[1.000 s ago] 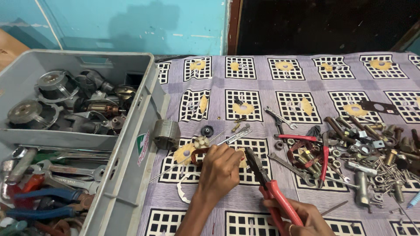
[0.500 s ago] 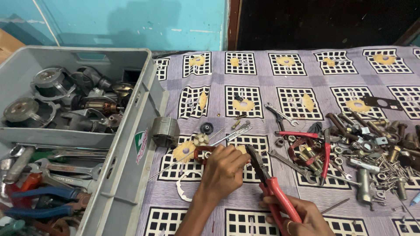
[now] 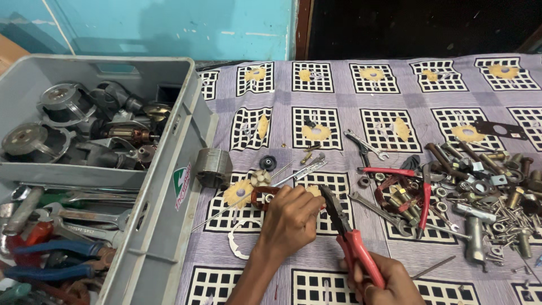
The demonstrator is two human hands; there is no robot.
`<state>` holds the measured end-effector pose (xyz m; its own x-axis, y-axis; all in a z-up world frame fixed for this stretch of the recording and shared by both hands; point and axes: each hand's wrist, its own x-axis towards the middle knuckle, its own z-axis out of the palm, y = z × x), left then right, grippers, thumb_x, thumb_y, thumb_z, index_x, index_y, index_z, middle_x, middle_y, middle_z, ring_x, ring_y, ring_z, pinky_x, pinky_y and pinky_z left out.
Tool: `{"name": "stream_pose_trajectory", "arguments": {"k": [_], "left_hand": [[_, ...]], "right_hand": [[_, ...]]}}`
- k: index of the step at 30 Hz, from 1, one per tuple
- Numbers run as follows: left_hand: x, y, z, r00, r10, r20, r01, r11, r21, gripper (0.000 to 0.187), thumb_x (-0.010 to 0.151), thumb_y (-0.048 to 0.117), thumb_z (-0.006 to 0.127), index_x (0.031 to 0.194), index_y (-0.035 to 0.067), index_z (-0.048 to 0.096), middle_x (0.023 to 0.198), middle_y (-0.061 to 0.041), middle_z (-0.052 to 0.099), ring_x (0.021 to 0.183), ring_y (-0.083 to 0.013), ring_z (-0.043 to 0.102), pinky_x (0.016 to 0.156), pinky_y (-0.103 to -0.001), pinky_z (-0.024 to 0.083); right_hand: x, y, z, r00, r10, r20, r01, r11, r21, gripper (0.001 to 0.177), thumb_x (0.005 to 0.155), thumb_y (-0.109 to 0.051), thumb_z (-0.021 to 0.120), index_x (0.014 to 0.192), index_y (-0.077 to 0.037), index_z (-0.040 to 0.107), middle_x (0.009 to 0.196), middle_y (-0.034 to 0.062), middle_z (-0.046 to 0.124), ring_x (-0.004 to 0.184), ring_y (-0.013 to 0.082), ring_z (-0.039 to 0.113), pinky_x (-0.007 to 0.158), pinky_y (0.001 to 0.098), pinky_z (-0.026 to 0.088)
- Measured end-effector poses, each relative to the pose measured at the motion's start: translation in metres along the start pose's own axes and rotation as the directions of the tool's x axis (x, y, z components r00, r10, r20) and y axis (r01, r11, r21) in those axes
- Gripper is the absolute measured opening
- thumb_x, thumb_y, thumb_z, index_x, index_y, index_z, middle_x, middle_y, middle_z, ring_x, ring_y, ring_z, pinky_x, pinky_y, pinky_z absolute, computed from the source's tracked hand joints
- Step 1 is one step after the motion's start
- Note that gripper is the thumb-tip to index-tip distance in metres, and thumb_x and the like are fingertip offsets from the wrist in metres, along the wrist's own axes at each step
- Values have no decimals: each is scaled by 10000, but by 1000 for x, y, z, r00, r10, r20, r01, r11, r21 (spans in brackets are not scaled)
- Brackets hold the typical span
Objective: The person removes a copper coil from a motor stator core by hand, shapes and trims the coil using pliers, and places motor components into a plastic crate.
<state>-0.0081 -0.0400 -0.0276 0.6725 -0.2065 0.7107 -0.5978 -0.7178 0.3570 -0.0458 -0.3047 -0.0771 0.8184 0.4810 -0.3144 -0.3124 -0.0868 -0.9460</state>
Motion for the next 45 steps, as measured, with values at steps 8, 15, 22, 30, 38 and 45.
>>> {"name": "stream_pose_trajectory", "arguments": {"k": [8,15,22,30,38,45], "left_hand": [[5,5,-5,1000,12,-2,-12,1000,9,240,739,-113,639,922,13,731,793,-74,701,721,-176,596,667,-341,443],[8,8,-9,1000,5,-12,-5,1000,12,246,731,-105,654,939,7,720,792,-75,684,736,-189,603,678,-350,448],[8,11,-10,1000,2,-17,-2,1000,20,223,733,-88,683,932,6,721,776,-74,681,729,-200,606,684,-362,454],[8,10,-7,1000,-7,-18,8,1000,25,227,762,-99,669,951,7,736,817,-83,727,723,-180,620,682,-343,456],[10,14,-12,1000,-26,-3,26,1000,-12,208,762,-94,650,926,3,733,791,-87,720,724,-196,628,690,-354,464],[13,15,-14,999,-29,-15,29,1000,-6,241,740,-95,655,947,1,732,810,-92,722,743,-204,638,703,-362,470]], "right_hand": [[3,-8,15,986,72,-151,-94,985,-148,809,518,9,444,1292,34,675,640,110,601,515,180,556,482,298,445],[9,12,6,984,79,-160,-92,993,-74,500,580,47,417,1017,202,606,832,199,649,645,260,671,558,352,543],[3,7,-5,996,-76,41,64,967,247,621,568,38,427,1133,208,618,1420,339,504,1302,447,609,995,539,536],[0,1,1,989,-138,62,107,927,360,683,593,48,453,1238,212,608,1513,329,474,1385,455,534,1013,576,502],[5,31,-8,982,-82,169,-23,842,540,534,547,44,450,1062,146,554,1113,387,677,736,319,714,705,431,590],[3,12,-11,999,-20,-41,27,982,189,548,515,38,484,1035,131,633,982,321,766,694,320,749,660,404,599]]}}
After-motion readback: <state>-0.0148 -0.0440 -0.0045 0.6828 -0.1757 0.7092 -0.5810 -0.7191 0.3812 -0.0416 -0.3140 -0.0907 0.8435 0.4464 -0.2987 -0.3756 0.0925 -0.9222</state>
